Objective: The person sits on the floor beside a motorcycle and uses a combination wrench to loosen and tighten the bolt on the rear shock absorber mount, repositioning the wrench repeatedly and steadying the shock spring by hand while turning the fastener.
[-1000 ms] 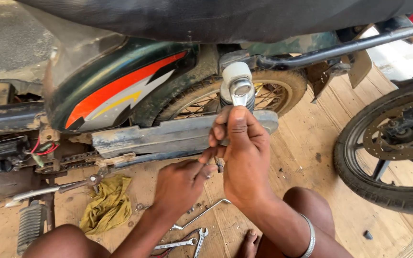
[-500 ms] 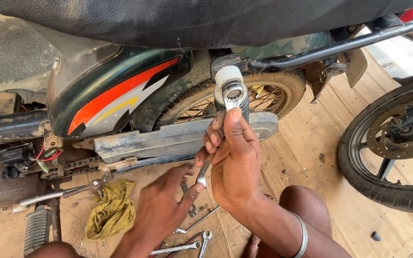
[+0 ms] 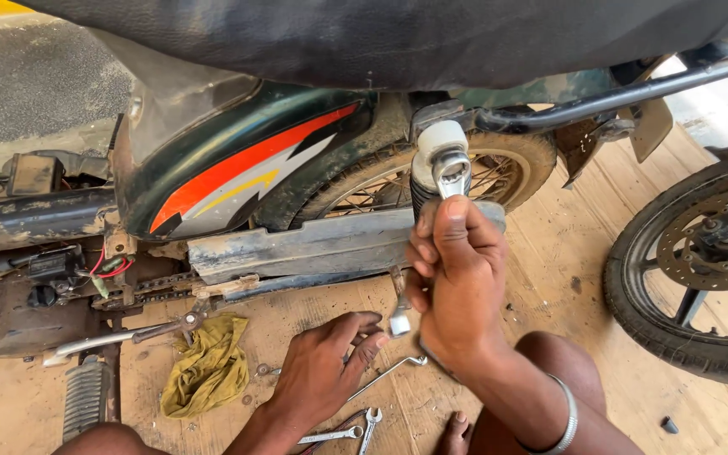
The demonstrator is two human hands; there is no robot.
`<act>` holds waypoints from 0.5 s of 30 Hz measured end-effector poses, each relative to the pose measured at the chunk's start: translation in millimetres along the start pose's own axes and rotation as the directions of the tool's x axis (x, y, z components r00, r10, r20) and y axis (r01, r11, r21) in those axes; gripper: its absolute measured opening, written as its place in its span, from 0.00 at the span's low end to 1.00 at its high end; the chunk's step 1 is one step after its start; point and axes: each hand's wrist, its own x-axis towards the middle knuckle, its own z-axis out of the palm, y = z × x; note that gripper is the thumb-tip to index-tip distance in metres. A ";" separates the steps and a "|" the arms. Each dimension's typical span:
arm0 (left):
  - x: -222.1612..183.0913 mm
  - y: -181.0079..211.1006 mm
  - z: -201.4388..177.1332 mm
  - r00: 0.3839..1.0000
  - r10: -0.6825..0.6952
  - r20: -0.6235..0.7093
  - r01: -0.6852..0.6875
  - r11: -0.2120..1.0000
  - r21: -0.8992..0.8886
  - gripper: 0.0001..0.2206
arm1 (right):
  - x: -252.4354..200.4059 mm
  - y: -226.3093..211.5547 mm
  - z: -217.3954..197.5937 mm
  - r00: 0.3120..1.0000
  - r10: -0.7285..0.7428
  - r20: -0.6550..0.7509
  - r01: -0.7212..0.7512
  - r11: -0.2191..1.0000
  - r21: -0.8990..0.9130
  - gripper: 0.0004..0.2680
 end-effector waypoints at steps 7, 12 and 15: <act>2.6 1.7 -6.4 0.996 0.048 0.082 -0.055 0.994 0.097 0.12 | 8.1 -16.8 -14.9 0.995 -0.047 0.091 0.073 0.952 -0.298 0.14; 3.3 10.8 -11.1 0.994 0.040 0.100 -0.051 0.992 0.112 0.12 | 5.5 -24.2 -13.8 0.997 -0.035 0.067 0.055 0.945 -0.324 0.13; 5.5 10.5 -14.9 0.993 0.026 0.113 -0.042 0.990 0.135 0.12 | 8.1 -27.6 -19.8 0.997 -0.057 0.056 0.074 0.924 -0.376 0.13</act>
